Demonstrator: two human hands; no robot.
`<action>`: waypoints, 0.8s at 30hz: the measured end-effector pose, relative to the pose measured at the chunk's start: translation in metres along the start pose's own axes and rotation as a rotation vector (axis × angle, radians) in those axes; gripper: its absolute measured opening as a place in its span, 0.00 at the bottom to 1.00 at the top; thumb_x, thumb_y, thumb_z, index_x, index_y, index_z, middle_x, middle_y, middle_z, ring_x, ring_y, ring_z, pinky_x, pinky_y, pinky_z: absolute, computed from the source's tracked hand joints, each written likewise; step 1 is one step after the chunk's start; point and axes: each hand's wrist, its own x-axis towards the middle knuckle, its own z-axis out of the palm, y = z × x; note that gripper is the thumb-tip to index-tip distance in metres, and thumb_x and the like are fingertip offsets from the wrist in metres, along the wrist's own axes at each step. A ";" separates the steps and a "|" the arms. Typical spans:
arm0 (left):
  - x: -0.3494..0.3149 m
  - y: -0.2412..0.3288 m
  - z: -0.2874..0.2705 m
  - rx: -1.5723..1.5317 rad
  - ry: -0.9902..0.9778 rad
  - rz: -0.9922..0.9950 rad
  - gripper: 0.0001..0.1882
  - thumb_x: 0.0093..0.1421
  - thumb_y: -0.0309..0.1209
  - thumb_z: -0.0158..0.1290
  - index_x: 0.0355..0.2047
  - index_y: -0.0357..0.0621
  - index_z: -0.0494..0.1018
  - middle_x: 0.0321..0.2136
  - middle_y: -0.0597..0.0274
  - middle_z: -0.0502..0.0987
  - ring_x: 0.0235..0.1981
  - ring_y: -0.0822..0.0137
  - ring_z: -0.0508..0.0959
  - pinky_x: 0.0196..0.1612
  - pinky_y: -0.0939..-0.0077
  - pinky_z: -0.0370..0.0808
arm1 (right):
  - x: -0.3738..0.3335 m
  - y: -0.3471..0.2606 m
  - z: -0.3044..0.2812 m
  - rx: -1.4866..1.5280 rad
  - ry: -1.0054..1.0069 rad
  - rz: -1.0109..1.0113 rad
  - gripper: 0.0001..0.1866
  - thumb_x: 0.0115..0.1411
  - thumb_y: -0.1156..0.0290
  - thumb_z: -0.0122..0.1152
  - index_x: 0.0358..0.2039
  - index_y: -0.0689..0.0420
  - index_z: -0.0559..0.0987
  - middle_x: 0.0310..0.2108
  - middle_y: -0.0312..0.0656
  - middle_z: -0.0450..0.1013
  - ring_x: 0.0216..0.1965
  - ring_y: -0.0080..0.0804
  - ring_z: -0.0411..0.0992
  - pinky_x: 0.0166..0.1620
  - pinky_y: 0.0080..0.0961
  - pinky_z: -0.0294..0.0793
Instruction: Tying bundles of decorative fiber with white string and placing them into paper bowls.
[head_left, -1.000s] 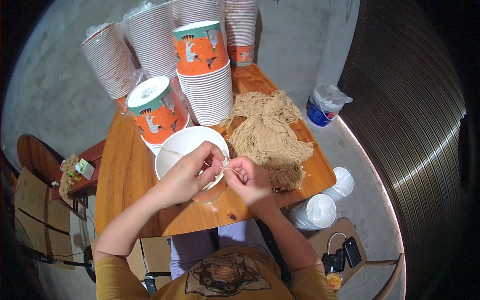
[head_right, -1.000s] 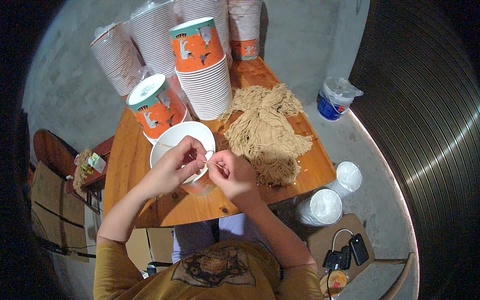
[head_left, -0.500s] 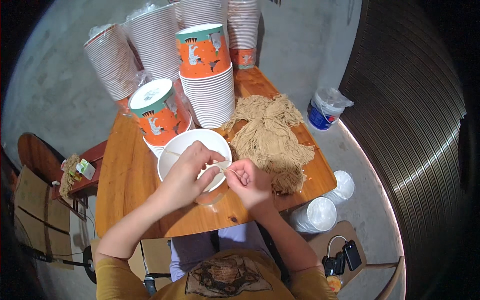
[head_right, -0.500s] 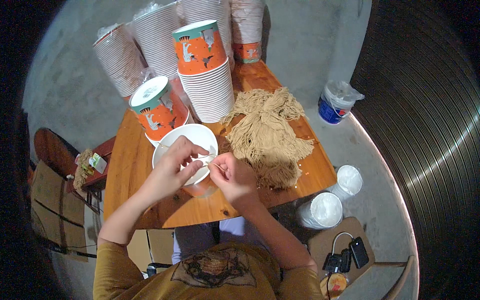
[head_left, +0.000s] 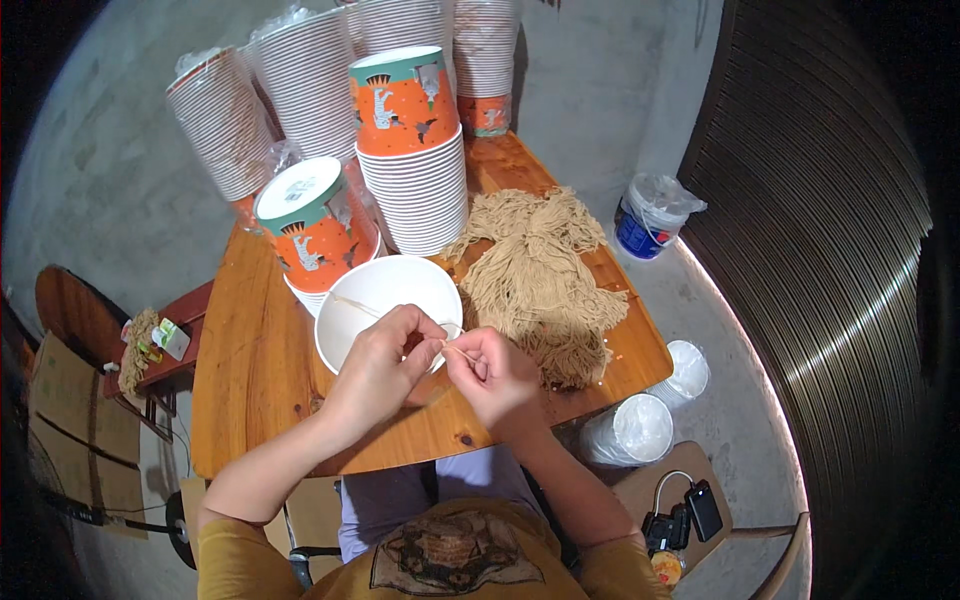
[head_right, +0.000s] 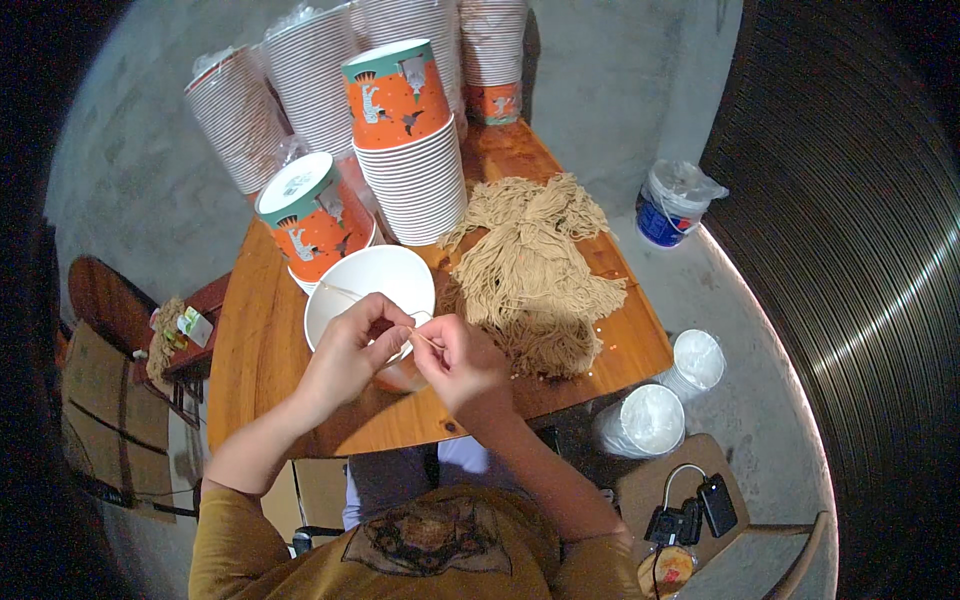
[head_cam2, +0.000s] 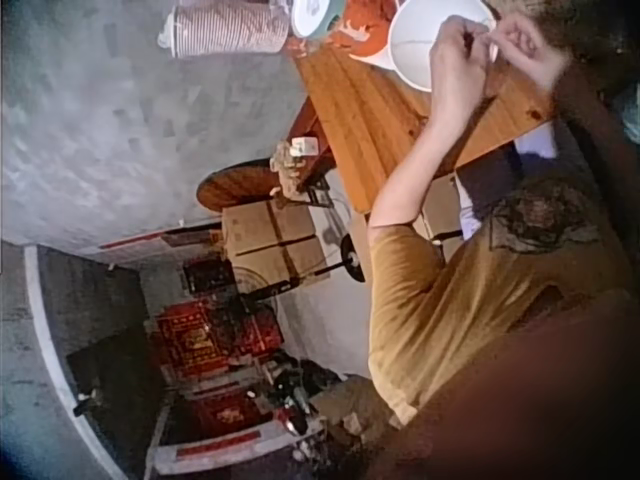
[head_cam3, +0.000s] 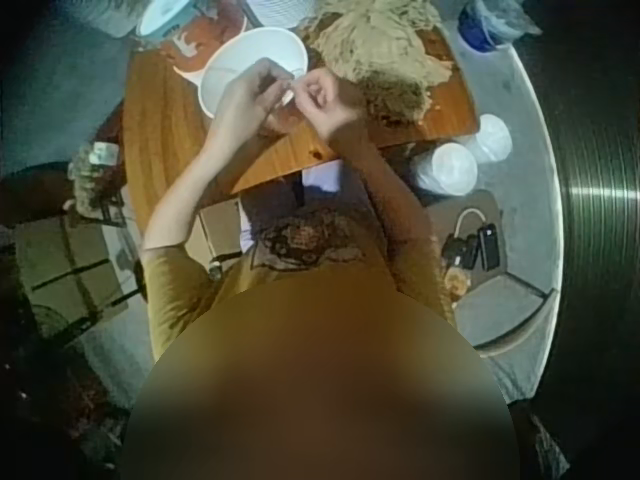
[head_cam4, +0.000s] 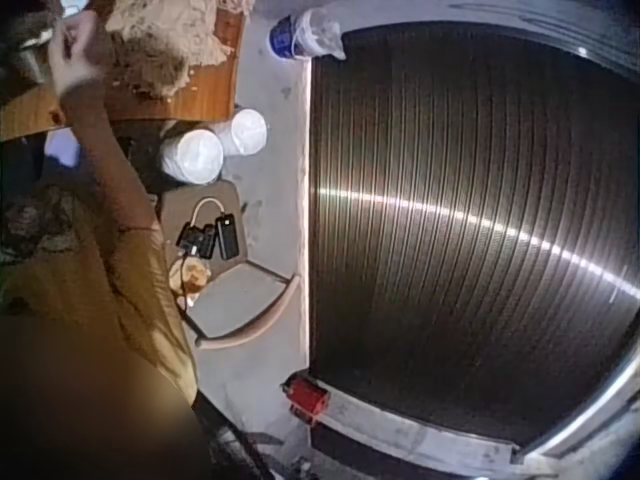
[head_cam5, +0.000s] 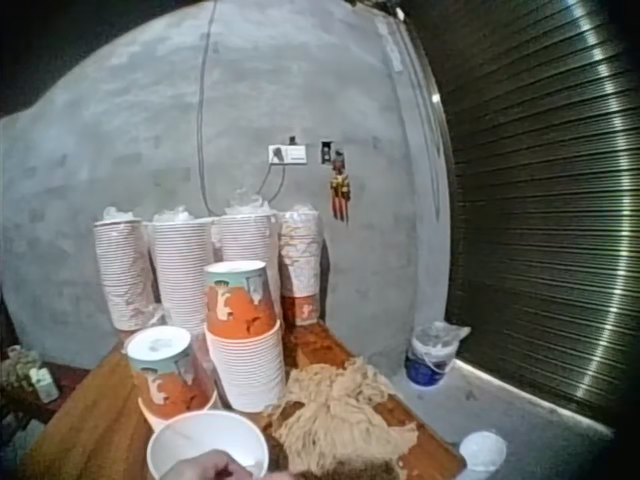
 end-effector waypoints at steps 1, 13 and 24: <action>0.000 -0.001 0.000 -0.011 0.012 0.010 0.05 0.60 0.23 0.53 0.35 0.35 0.71 0.29 0.57 0.76 0.28 0.71 0.75 0.32 0.76 0.72 | -0.001 0.002 0.000 -0.028 0.012 -0.051 0.07 0.57 0.72 0.63 0.33 0.58 0.74 0.24 0.41 0.73 0.23 0.30 0.73 0.27 0.27 0.71; 0.006 -0.010 0.003 -0.286 -0.004 0.046 0.11 0.59 0.20 0.52 0.42 0.40 0.66 0.29 0.68 0.71 0.33 0.77 0.71 0.38 0.81 0.70 | -0.001 0.003 0.003 -0.032 0.059 -0.148 0.07 0.56 0.74 0.63 0.33 0.58 0.73 0.23 0.41 0.72 0.23 0.32 0.72 0.27 0.28 0.70; 0.009 0.000 -0.002 -0.321 -0.098 -0.009 0.17 0.60 0.19 0.51 0.48 0.42 0.63 0.30 0.70 0.70 0.31 0.79 0.69 0.38 0.83 0.68 | -0.001 0.013 0.012 0.182 0.117 -0.051 0.03 0.62 0.78 0.56 0.36 0.61 0.73 0.24 0.27 0.68 0.23 0.08 0.61 0.25 0.10 0.62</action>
